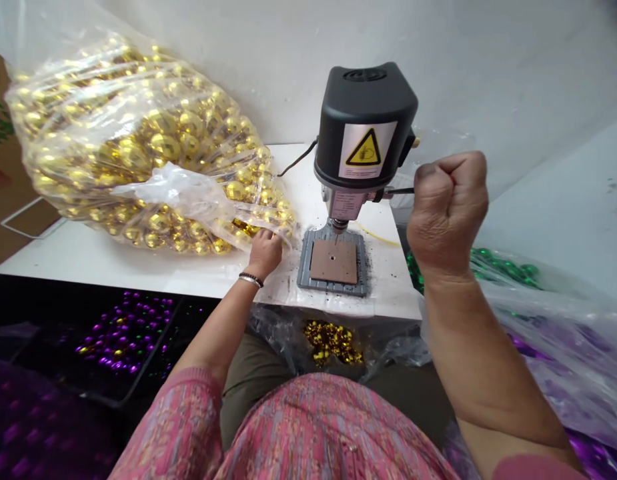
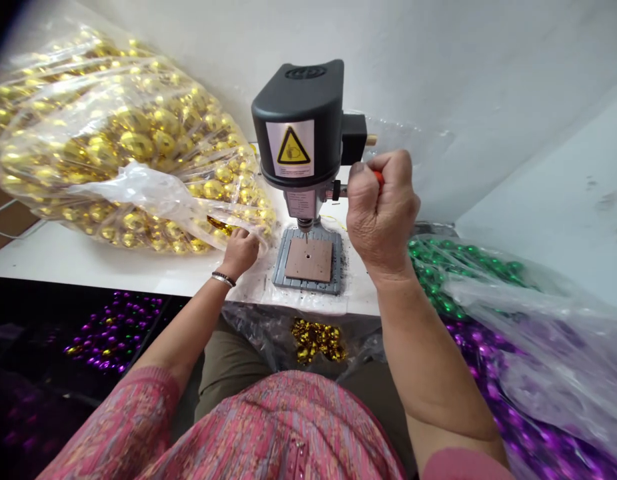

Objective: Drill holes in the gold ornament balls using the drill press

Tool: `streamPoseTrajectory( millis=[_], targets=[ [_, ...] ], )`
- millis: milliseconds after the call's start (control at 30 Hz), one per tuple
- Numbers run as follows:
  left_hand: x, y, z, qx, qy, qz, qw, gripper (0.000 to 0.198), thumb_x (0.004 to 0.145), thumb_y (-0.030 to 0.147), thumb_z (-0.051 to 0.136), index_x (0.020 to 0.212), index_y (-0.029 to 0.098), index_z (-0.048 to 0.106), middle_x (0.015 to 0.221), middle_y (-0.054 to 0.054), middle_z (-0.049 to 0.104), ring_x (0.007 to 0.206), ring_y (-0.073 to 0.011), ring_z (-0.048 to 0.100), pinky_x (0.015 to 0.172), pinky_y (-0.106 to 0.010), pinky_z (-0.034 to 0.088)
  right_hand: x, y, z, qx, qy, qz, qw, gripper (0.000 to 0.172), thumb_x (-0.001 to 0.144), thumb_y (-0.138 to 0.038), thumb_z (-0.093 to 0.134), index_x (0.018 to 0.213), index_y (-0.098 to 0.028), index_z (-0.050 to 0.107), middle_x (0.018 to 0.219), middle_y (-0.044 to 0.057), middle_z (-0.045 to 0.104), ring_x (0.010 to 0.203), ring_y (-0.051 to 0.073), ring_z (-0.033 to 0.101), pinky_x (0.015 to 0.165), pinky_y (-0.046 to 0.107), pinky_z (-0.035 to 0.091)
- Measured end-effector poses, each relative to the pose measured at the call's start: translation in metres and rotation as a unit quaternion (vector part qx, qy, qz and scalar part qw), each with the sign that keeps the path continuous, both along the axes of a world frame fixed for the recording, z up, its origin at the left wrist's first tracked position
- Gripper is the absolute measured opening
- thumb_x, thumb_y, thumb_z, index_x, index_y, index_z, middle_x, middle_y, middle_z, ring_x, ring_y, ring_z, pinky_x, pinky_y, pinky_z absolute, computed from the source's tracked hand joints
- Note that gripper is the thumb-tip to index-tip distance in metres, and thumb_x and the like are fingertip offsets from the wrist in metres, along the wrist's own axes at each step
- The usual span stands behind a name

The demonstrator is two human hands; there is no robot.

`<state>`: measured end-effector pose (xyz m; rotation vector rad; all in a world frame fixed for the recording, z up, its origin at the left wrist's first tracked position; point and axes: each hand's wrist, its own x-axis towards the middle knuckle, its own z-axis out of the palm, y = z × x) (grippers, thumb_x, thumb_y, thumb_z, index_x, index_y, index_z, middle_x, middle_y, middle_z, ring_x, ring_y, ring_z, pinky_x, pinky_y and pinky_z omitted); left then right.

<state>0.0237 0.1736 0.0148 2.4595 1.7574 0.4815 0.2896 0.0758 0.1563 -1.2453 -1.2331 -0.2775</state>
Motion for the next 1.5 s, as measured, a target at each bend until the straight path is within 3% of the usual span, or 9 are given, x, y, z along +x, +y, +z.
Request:
streamPoseTrajectory(
  millis=[133,267,433,567,733,900,1133,1333,1500],
  targets=[
    [0.007,0.017,-0.001,-0.032,0.065,-0.010,0.997,0.053,0.089,0.011,0.049,0.139,0.021,0.064,0.131,-0.020,0.067,0.127,-0.0384,0.057,0.104,-0.052,0.043,0.000,-0.001,0.001,-0.007,-0.008,-0.003,1.000,0.020,0.096,-0.031,0.048,0.080,-0.020,0.045,0.068,-0.004,0.045,0.064,0.007,0.040,0.062,0.023,0.037],
    [0.003,0.012,0.007,-0.063,0.063,0.016,0.996,0.036,0.083,0.013,0.059,0.117,0.012,0.072,0.117,-0.022,0.071,0.116,-0.0377,0.064,0.099,-0.046,0.048,0.001,0.000,0.004,-0.006,-0.007,-0.002,1.000,0.019,0.095,-0.028,0.048,0.078,-0.021,0.042,0.066,-0.005,0.042,0.061,0.007,0.038,0.061,0.023,0.035],
    [-0.020,-0.034,0.029,-0.090,-0.143,-0.017,0.985,0.047,0.075,0.029,0.076,0.119,0.016,0.067,0.112,-0.013,0.072,0.103,-0.0278,0.067,0.092,-0.038,0.054,0.001,0.010,0.027,-0.069,0.020,-0.012,0.997,0.027,0.095,-0.019,0.049,0.073,-0.022,0.034,0.066,-0.007,0.039,0.064,0.006,0.034,0.067,0.024,0.033],
    [-0.018,-0.069,0.033,-0.251,-0.421,-0.085,0.868,0.059,0.076,0.041,0.077,0.129,0.020,0.062,0.115,-0.008,0.072,0.093,-0.0176,0.066,0.078,-0.028,0.054,0.000,0.027,0.055,-0.154,0.074,-0.059,0.984,0.040,0.096,-0.012,0.050,0.063,-0.022,0.029,0.063,-0.007,0.033,0.065,0.006,0.028,0.069,0.026,0.028],
    [0.014,-0.077,0.019,-0.384,-0.564,-0.080,0.726,0.071,0.071,0.043,0.079,0.137,0.024,0.057,0.116,-0.008,0.070,0.076,-0.0122,0.063,0.064,-0.025,0.049,0.006,0.045,0.068,-0.176,0.110,-0.045,0.977,0.044,0.097,-0.014,0.053,0.059,-0.019,0.030,0.060,-0.008,0.030,0.064,0.005,0.025,0.067,0.027,0.023],
    [0.038,-0.065,0.008,-0.432,-0.589,-0.040,0.682,0.081,0.066,0.043,0.084,0.139,0.027,0.054,0.122,-0.010,0.070,0.077,-0.0125,0.066,0.063,-0.025,0.049,0.009,0.051,0.067,-0.188,0.119,-0.027,0.975,0.043,0.099,-0.016,0.050,0.060,-0.019,0.031,0.061,-0.008,0.028,0.065,0.005,0.025,0.067,0.027,0.022],
    [0.062,-0.048,0.011,-0.436,-0.559,-0.014,0.705,0.064,0.071,0.044,0.083,0.124,0.021,0.056,0.107,-0.008,0.072,0.074,-0.0124,0.069,0.057,-0.021,0.044,0.006,0.048,0.071,-0.224,0.090,-0.039,0.970,0.041,0.102,-0.017,0.042,0.064,-0.019,0.026,0.066,-0.007,0.025,0.068,0.004,0.021,0.071,0.024,0.024],
    [0.079,-0.043,0.015,-0.381,-0.481,0.000,0.789,0.054,0.077,0.034,0.077,0.123,0.018,0.053,0.091,-0.002,0.067,0.059,-0.0071,0.061,0.050,-0.018,0.039,0.006,0.046,0.072,-0.235,0.087,-0.030,0.968,0.041,0.104,-0.023,0.040,0.065,-0.019,0.025,0.066,-0.008,0.022,0.069,0.003,0.019,0.069,0.020,0.024],
    [0.083,-0.041,0.011,-0.336,-0.410,-0.018,0.848,0.052,0.080,0.032,0.074,0.127,0.019,0.055,0.098,-0.004,0.069,0.058,-0.0071,0.058,0.054,-0.020,0.045,0.006,0.046,0.072,-0.233,0.090,-0.020,0.968,0.043,0.103,-0.027,0.042,0.065,-0.019,0.024,0.065,-0.008,0.022,0.068,0.003,0.020,0.070,0.019,0.025]
  ],
)
